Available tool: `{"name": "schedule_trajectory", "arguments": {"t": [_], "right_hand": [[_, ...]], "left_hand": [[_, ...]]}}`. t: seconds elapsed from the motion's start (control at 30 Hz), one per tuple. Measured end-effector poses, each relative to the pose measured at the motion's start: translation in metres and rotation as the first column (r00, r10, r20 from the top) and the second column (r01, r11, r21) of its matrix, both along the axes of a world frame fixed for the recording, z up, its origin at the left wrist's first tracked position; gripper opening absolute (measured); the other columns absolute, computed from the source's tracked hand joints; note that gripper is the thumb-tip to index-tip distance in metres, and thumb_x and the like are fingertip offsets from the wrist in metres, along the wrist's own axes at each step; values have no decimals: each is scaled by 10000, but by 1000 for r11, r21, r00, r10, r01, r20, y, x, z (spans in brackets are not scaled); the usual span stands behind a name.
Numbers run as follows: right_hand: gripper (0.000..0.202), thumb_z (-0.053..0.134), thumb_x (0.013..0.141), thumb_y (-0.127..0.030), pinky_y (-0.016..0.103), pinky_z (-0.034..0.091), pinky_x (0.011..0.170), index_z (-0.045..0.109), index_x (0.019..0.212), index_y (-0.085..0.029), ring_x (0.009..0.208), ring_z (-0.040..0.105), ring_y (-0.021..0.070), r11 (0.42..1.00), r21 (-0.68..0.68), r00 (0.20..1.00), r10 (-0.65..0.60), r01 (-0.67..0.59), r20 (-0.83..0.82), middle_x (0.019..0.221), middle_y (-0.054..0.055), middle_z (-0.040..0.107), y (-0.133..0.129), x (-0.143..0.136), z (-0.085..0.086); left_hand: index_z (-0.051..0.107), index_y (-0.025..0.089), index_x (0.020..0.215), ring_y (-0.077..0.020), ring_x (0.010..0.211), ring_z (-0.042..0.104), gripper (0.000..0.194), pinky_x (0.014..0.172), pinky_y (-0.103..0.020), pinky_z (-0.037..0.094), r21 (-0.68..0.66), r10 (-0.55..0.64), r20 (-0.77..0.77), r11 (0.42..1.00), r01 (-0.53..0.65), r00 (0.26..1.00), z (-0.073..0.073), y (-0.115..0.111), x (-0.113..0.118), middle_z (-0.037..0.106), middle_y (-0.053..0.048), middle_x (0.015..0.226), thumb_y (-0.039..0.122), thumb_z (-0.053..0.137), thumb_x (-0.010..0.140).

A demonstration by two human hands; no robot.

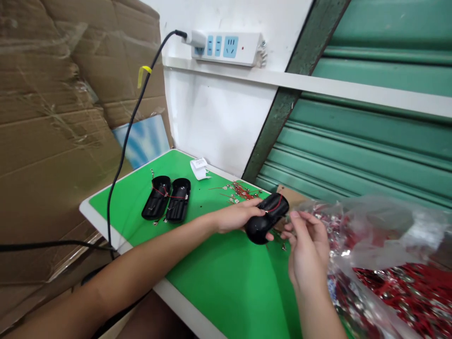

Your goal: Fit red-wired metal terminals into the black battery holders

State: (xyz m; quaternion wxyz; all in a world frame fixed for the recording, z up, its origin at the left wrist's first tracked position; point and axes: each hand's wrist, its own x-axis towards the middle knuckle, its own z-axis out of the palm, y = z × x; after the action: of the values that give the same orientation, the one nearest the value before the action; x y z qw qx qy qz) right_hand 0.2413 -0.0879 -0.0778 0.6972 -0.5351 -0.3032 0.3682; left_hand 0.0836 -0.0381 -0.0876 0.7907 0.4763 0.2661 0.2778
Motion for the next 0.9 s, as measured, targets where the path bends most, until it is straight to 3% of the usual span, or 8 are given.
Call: {"name": "schedule_trajectory", "arguments": {"t": [0.13,0.3,0.47,0.57,0.63,0.8,0.9], "right_hand": [[684,999,456,-586,185,359,428,604,855,-195,459,466,62,998,-44,996,47,-44,73,606,-80,584,-1,0,2],[623,1019,440,-555,200,453,447,659,770,-168,471,559,94,998,8,995,53,-54,89,580,-25,649,-1,-1,0],[508,958,613,-536,306,594,557,804,890,-139,586,707,194,996,40,951,-82,74,298,739,86,775,-7,-5,-3],[461,886,724,-529,367,638,713,845,969,-141,683,750,223,992,66,893,-129,112,431,849,114,808,-10,-6,-8],[433,845,776,-520,367,623,755,853,1006,-154,728,746,217,992,95,849,-123,86,514,890,111,811,-10,-4,-12],[376,770,833,-490,309,550,662,843,1018,-170,697,672,173,992,85,791,23,-94,611,856,81,770,-6,3,-18],[361,749,826,-473,315,531,670,833,1005,-172,687,655,170,996,45,781,33,-78,624,833,71,751,-6,3,-19]], "left_hand": [[533,171,1293,-132,732,713,460,721,-248,561,14,74,24,997,-74,997,0,-4,4,707,-66,1002,278,666,865],[562,141,1151,-87,796,637,292,795,-206,495,89,91,8,992,-91,996,0,-9,7,677,-24,893,218,701,907],[545,150,1202,-110,834,612,299,812,-239,476,122,158,-46,981,-152,986,-5,-11,10,666,-35,971,344,637,993],[567,136,1204,-109,843,560,287,824,-235,458,180,227,-85,961,-210,970,-5,-11,10,627,-19,972,287,639,972],[579,127,1217,-114,881,549,305,859,-236,459,218,231,-98,954,-206,968,-3,-12,9,616,-20,1002,201,645,928],[595,124,1212,-128,897,527,316,893,-255,463,300,216,-162,940,-161,963,-2,-11,8,604,-27,1024,136,597,896],[563,127,1186,-137,925,519,288,907,-261,462,419,274,-189,891,-175,943,0,-13,9,576,-27,1018,112,564,898]]}}
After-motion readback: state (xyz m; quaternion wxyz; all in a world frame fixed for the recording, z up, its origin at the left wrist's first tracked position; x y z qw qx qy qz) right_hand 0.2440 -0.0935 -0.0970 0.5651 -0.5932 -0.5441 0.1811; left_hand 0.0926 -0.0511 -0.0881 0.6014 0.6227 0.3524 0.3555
